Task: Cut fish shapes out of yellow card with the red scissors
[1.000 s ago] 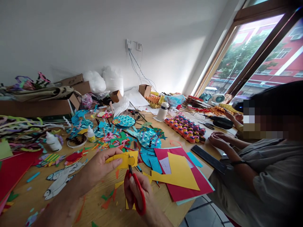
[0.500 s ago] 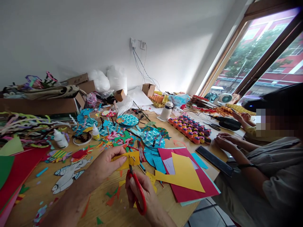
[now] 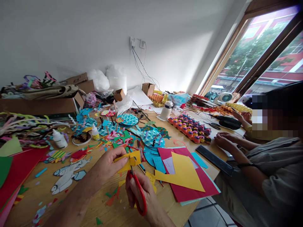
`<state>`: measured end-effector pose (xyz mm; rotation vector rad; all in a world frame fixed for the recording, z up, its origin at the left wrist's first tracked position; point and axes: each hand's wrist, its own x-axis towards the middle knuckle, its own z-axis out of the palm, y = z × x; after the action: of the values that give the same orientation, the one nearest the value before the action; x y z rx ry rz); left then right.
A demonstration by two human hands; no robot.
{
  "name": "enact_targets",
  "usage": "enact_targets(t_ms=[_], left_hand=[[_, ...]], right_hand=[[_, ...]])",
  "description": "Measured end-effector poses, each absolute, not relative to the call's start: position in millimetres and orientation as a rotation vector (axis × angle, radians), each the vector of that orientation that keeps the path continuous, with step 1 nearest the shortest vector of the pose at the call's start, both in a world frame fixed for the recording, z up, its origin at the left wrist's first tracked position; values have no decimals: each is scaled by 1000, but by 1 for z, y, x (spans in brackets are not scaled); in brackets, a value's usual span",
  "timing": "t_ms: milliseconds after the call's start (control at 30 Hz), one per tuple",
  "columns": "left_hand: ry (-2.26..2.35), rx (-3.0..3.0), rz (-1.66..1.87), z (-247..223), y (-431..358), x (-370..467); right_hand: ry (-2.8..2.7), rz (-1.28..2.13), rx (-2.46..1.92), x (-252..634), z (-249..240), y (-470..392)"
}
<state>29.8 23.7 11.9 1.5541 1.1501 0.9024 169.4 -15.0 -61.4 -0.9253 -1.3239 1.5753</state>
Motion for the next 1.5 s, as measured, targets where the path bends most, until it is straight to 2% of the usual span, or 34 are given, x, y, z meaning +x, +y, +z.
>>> enact_targets(t_ms=[1500], left_hand=[[1066,1536,827,1,30,27]], right_hand=[[-1328,1504,-910,171,-58,-17]])
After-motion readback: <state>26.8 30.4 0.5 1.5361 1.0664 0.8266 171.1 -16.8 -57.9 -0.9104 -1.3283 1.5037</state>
